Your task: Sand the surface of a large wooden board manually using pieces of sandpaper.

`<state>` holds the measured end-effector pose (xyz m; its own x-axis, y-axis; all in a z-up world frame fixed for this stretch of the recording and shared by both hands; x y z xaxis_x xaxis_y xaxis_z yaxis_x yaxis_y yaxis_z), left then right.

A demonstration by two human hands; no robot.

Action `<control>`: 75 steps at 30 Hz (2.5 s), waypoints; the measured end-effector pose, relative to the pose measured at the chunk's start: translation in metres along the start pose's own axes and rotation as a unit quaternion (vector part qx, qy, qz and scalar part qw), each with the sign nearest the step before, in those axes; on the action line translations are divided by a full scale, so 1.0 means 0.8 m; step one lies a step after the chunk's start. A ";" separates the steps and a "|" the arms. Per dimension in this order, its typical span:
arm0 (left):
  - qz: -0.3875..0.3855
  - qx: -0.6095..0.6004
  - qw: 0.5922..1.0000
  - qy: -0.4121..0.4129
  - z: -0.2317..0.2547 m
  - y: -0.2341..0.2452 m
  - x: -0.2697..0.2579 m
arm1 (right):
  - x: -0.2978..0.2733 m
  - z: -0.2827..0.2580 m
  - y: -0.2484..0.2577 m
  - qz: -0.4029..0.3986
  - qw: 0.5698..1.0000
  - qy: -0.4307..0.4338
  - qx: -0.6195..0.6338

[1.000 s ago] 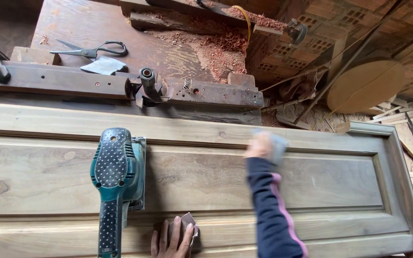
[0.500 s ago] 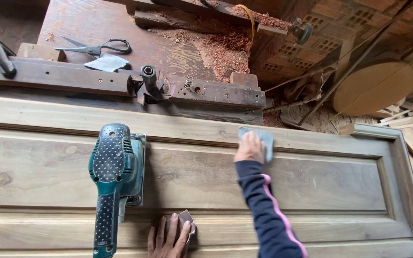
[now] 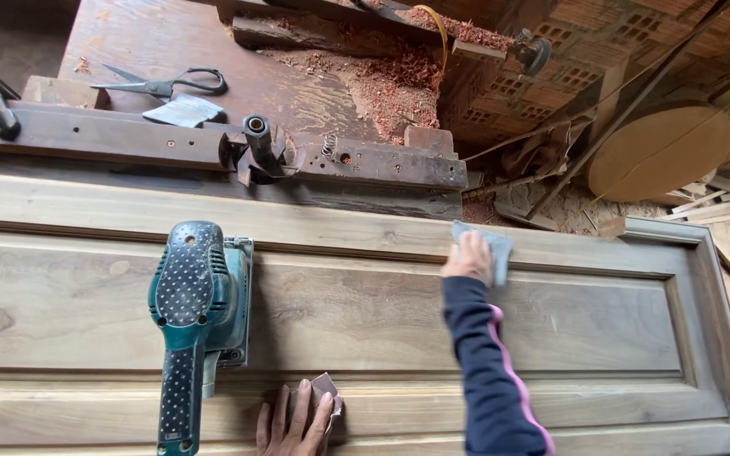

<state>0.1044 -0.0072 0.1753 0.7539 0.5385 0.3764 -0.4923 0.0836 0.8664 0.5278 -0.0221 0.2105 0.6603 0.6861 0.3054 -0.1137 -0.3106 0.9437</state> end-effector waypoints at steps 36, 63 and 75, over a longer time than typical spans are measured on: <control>-0.052 -0.038 0.998 0.013 0.021 0.054 0.032 | -0.186 0.158 0.007 0.045 0.993 -0.070 -0.083; -0.096 -0.054 0.994 -0.010 0.021 0.043 0.032 | -0.146 -0.135 0.067 0.074 0.971 0.167 0.155; -0.104 -0.017 0.994 0.028 0.021 0.041 0.029 | -0.181 -0.036 0.028 0.059 0.996 -0.019 0.071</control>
<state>0.1132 -0.0061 0.2177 0.8161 0.5521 0.1707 -0.3435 0.2259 0.9116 0.4078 -0.1093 0.1909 0.6759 0.6150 0.4062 -0.0880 -0.4798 0.8729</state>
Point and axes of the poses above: each hand's wrist, its own x-axis towards the middle knuckle, its own y-axis out of the back of the hand, z = x × y, the point moved 7 cm from there along x, towards the middle knuckle, and after that the axes turned 4 degrees about -z, right-handed, at the moved point
